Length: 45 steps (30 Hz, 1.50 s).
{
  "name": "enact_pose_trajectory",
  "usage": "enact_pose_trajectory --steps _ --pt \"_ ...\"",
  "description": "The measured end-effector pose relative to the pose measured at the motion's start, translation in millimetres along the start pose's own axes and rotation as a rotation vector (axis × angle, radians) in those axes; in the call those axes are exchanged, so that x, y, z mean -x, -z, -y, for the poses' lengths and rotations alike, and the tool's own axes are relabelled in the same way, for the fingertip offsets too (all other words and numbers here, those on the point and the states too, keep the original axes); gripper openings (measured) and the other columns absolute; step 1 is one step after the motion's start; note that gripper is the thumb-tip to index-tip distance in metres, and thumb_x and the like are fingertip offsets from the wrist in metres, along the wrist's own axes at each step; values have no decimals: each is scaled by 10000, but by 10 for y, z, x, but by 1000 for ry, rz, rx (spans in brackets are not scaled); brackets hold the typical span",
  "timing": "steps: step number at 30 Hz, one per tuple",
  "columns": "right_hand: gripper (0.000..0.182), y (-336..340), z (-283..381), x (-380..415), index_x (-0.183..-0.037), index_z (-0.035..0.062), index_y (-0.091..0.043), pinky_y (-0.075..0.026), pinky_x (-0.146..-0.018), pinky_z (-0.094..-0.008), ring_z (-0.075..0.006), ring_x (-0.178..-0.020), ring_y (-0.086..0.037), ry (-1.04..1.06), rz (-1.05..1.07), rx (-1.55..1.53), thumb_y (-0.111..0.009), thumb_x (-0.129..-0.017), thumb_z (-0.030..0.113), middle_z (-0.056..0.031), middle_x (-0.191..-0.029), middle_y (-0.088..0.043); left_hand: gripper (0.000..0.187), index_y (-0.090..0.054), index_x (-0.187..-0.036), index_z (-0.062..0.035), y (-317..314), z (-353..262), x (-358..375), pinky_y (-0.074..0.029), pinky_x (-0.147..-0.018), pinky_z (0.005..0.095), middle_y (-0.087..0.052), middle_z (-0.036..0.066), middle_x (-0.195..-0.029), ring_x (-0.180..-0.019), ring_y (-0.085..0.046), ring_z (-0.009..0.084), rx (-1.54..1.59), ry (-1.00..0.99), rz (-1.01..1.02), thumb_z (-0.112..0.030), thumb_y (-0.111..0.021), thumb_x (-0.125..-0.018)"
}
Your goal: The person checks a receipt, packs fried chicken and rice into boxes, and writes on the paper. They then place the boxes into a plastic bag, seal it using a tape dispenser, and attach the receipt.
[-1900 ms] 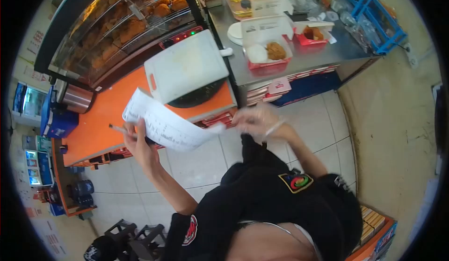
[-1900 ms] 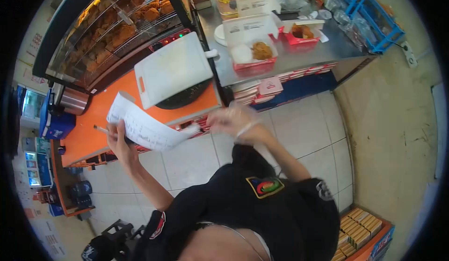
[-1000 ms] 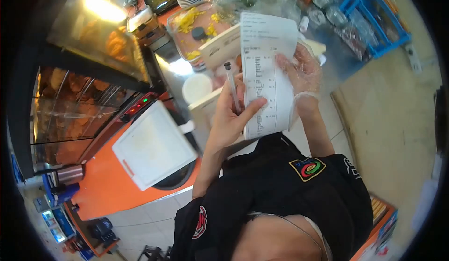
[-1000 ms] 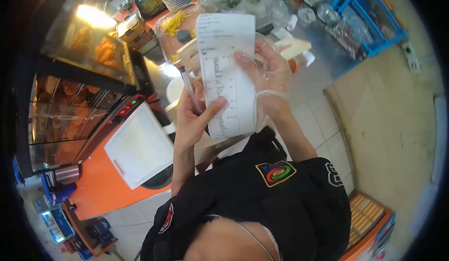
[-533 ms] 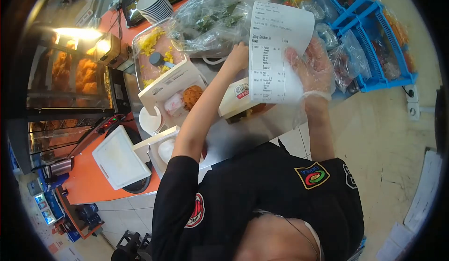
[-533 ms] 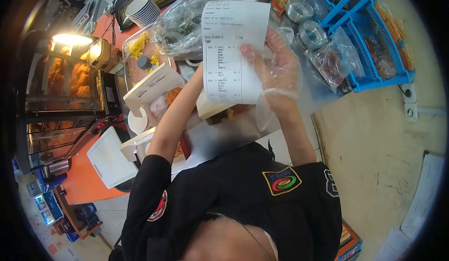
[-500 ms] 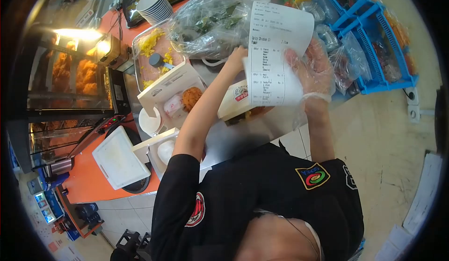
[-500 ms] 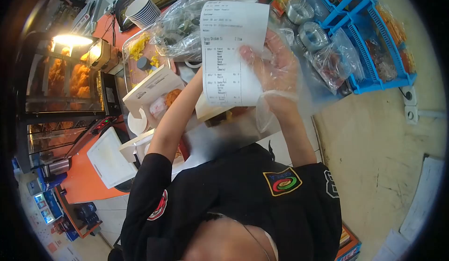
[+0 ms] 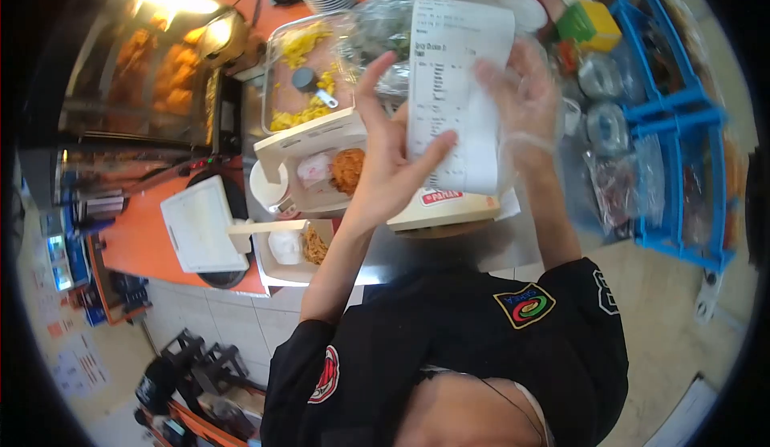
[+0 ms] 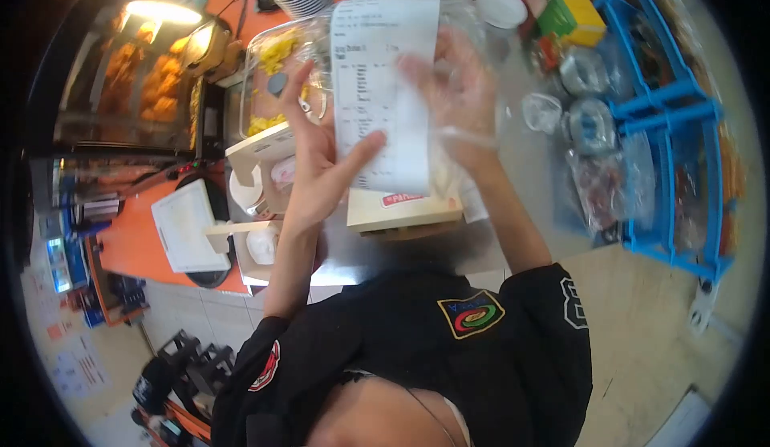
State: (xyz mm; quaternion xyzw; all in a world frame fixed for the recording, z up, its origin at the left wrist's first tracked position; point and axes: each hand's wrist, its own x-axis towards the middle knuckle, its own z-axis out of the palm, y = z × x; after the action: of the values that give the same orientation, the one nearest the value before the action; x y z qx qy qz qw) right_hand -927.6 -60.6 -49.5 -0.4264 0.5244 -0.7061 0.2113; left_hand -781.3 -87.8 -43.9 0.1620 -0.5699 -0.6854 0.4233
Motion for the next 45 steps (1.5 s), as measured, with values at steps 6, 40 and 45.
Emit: enact_pose_trajectory --steps 6,40,45 --pt "295 -27 -1817 -1560 -1017 18 -578 -452 -813 -370 -276 -946 -570 -83 922 1138 -577 -795 211 -145 -1015 -604 602 -142 -1371 -112 568 -290 -30 -420 -850 240 -474 199 -1222 -1054 -504 162 33 106 -83 52 -399 -852" --pt "279 342 -1809 -1354 -970 157 -648 -467 -694 -343 -276 -755 -607 48 680 823 -592 -701 111 -157 -859 -627 915 -132 -1380 -18 1648 -1092 1746 -320 -1026 386 -178 157 -1396 -1274 -272 249 -322 -287 -478 172 -600 -617" --pt "275 18 -2178 -1366 -982 186 -647 -467 -747 -390 -318 -819 -602 646 531 1228 -553 -741 93 -130 -869 -636 960 -89 -1397 -41 1648 -1203 1843 -247 -1050 356 -116 139 -1424 -1314 -177 236 -312 -293 -368 140 -624 -620"
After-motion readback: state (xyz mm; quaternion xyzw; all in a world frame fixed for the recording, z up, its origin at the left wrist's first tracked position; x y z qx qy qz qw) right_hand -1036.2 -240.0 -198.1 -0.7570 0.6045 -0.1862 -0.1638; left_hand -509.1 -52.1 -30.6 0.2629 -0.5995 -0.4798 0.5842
